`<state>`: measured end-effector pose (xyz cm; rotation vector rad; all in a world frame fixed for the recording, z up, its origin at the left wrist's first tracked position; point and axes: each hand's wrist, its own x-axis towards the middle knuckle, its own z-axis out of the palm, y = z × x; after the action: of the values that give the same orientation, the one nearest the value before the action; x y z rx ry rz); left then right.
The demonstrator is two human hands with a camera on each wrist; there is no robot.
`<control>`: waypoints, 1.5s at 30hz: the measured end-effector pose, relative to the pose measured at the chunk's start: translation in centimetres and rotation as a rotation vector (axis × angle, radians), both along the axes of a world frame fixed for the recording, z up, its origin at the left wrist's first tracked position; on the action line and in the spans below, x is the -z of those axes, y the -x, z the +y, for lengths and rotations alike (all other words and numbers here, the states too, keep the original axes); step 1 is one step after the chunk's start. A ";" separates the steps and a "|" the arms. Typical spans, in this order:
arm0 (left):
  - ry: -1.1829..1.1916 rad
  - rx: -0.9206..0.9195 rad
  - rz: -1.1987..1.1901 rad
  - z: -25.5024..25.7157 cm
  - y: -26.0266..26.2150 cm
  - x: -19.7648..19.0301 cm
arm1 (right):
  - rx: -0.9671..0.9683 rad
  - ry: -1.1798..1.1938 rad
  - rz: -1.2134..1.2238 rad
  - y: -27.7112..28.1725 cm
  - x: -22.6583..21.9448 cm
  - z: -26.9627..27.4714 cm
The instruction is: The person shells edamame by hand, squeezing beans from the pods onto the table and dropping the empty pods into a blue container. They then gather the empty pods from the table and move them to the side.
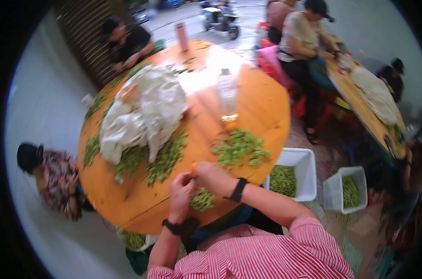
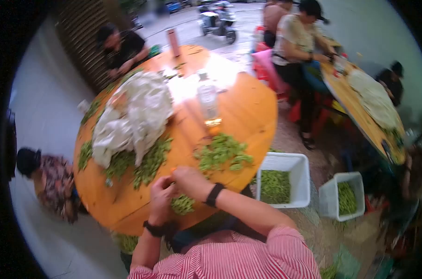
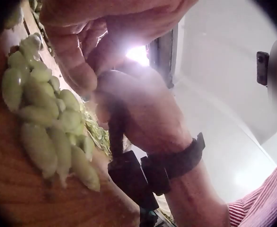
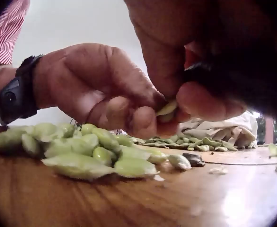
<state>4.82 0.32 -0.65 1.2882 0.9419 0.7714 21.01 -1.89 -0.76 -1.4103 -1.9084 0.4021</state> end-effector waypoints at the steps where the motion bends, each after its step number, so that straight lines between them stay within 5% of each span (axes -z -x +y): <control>1: 0.016 -0.007 0.000 -0.1 -0.1 0.0 | -0.016 -0.001 0.023 -0.2 -0.6 -0.3; 9: 0.151 -0.052 -0.098 -0.2 0.5 0.0 | -0.022 0.206 0.241 -1.1 -1.5 -0.2; 12: -0.046 -0.101 0.152 -0.3 1.2 0.4 | 0.129 0.071 -0.023 -3.0 -0.9 0.5; 14: -0.565 -0.054 0.374 -0.5 1.7 0.5 | 0.187 0.065 -0.114 -4.0 -1.4 0.6; 17: -0.582 0.001 0.402 -1.5 1.9 -1.0 | 0.247 0.060 -0.255 -5.0 -2.4 0.5; 20: -0.704 -0.016 0.383 -1.8 2.4 -0.8 | 0.278 -0.115 -0.136 -5.2 -3.1 0.3; 22: -0.757 -0.059 0.455 -2.0 3.3 -0.8 | 0.157 0.100 0.303 -5.3 -3.6 -0.2; 23: -0.811 -0.096 0.533 -2.1 3.7 -0.8 | 0.152 0.103 0.297 -5.2 -3.7 -0.5; 25: -0.775 -0.117 0.583 -2.5 4.1 -0.1 | 0.043 0.291 0.792 -4.8 -3.6 -1.2; 26: -0.740 -0.131 0.637 -2.8 4.2 0.3 | -0.013 0.240 0.819 -4.6 -3.0 -1.2; 32: -0.747 -0.022 0.684 -6.1 2.4 2.1 | -0.044 0.032 0.401 -4.2 -2.2 -2.7; 36: -0.625 0.083 0.468 -6.2 0.8 1.3 | -0.057 0.049 0.403 -4.4 -2.3 -3.4; 42: -0.781 0.182 0.659 -3.8 -0.1 1.7 | -0.004 0.164 0.449 -4.5 -1.6 -2.8; 44: -0.763 0.186 0.668 -4.1 0.0 1.8 | -0.019 0.162 0.353 -4.3 -2.1 -2.6; 45: -0.744 0.195 0.671 -4.5 0.0 1.7 | -0.018 0.216 0.085 -4.7 -2.4 -2.4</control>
<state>4.87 -4.16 -2.39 2.3495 1.0607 0.5466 25.75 -4.28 1.67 -1.4886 -1.8538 0.6835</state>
